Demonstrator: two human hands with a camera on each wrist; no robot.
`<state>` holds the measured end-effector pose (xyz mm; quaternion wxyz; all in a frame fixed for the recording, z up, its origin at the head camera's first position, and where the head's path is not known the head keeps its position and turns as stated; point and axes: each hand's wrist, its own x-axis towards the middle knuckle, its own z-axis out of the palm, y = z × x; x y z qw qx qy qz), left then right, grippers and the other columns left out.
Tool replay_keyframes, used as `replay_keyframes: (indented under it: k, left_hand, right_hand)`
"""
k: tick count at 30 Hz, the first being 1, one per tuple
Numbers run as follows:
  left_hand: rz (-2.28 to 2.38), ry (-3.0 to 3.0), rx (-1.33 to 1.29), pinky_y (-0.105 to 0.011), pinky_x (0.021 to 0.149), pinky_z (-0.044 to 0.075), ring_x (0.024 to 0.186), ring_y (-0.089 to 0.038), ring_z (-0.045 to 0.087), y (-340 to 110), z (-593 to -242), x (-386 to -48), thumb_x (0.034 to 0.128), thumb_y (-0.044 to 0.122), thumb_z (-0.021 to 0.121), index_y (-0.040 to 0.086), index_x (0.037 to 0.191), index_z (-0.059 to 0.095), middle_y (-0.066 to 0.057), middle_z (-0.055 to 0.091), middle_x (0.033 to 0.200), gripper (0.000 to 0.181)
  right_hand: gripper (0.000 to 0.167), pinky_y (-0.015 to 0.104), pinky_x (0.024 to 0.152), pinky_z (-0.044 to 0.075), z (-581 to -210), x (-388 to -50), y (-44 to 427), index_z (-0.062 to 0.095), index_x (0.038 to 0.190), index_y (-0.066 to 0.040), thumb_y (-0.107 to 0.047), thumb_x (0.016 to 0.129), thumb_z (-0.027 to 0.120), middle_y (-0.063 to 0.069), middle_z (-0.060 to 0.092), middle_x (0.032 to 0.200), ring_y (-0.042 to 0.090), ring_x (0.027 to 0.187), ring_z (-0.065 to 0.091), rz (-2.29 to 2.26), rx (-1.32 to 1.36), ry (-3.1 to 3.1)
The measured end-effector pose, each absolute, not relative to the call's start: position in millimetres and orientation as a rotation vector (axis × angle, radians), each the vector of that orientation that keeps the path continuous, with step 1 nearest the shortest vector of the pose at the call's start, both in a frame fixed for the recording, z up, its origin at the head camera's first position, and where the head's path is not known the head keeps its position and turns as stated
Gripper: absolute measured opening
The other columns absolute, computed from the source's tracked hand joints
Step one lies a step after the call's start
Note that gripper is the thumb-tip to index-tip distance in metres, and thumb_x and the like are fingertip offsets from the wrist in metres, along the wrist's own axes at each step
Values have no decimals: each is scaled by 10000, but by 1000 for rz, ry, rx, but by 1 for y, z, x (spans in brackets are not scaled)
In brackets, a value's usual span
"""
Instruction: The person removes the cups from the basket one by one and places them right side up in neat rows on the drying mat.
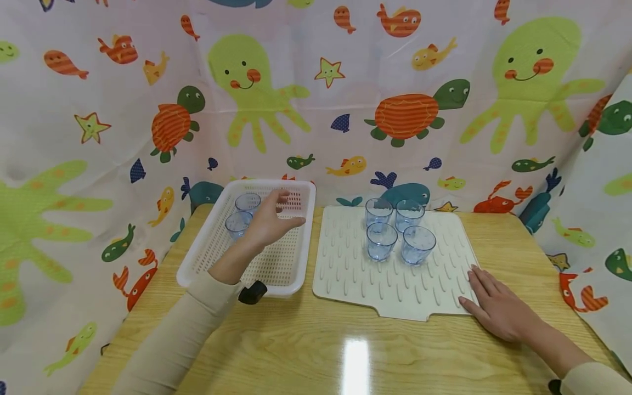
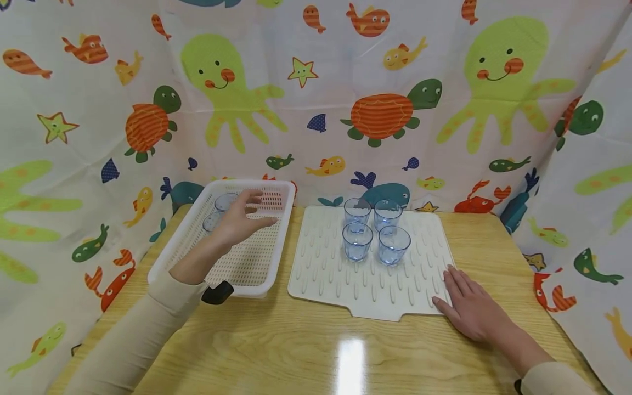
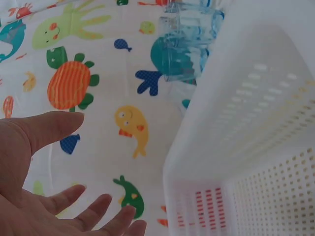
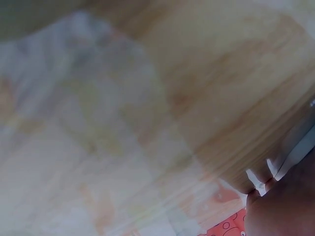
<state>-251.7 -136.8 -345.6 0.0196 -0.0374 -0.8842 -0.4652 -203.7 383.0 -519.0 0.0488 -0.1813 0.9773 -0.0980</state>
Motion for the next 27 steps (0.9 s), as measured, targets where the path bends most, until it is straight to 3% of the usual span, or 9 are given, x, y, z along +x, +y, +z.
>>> replay_keyframes:
  k: [8, 15, 18, 22, 27]
  left_hand:
    - [-1459, -2731, 1, -577, 1138, 369, 1411, -431, 375, -166, -342, -249, 917, 174, 754, 55, 1545, 332, -226, 366, 1556, 767]
    - [-1405, -2730, 114, -588, 1142, 365, 1428, -434, 354, -192, -343, -258, 930, 212, 748, 37, 1570, 274, -240, 328, 1574, 815]
    - [-1386, -2700, 200, -606, 1142, 346, 1443, -452, 287, -201, -345, -264, 922, 214, 756, 42, 1580, 253, -237, 291, 1590, 846]
    - [-1358, -2678, 316, -618, 1136, 333, 1434, -461, 238, -211, -351, -271, 901, 214, 777, 44, 1593, 214, -234, 253, 1604, 907]
    - [-1392, -2717, 396, -619, 1148, 340, 1440, -463, 270, -222, -359, -279, 895, 201, 775, 6, 1602, 144, -269, 199, 1623, 968]
  right_hand:
    - [868, 583, 1234, -44, -523, -205, 385, 158, 1595, 76, -566, 1062, 400, 319, 118, 1653, 526, 1502, 123, -308, -543, 2973]
    - [866, 585, 1236, -38, -522, -206, 386, 154, 1593, 81, -557, 1064, 406, 326, 120, 1649, 530, 1502, 119, -310, -564, 2971]
    - [864, 575, 1238, -48, -520, -207, 386, 153, 1594, 80, -555, 1065, 407, 326, 122, 1650, 529, 1503, 120, -314, -567, 2974]
    - [864, 615, 1231, 6, -518, -207, 385, 161, 1591, 84, -555, 1065, 409, 328, 127, 1648, 532, 1496, 135, -320, -566, 2969]
    - [870, 688, 1179, 145, -517, -206, 383, 189, 1583, 92, -561, 1058, 423, 332, 146, 1641, 540, 1483, 156, -326, -562, 2961]
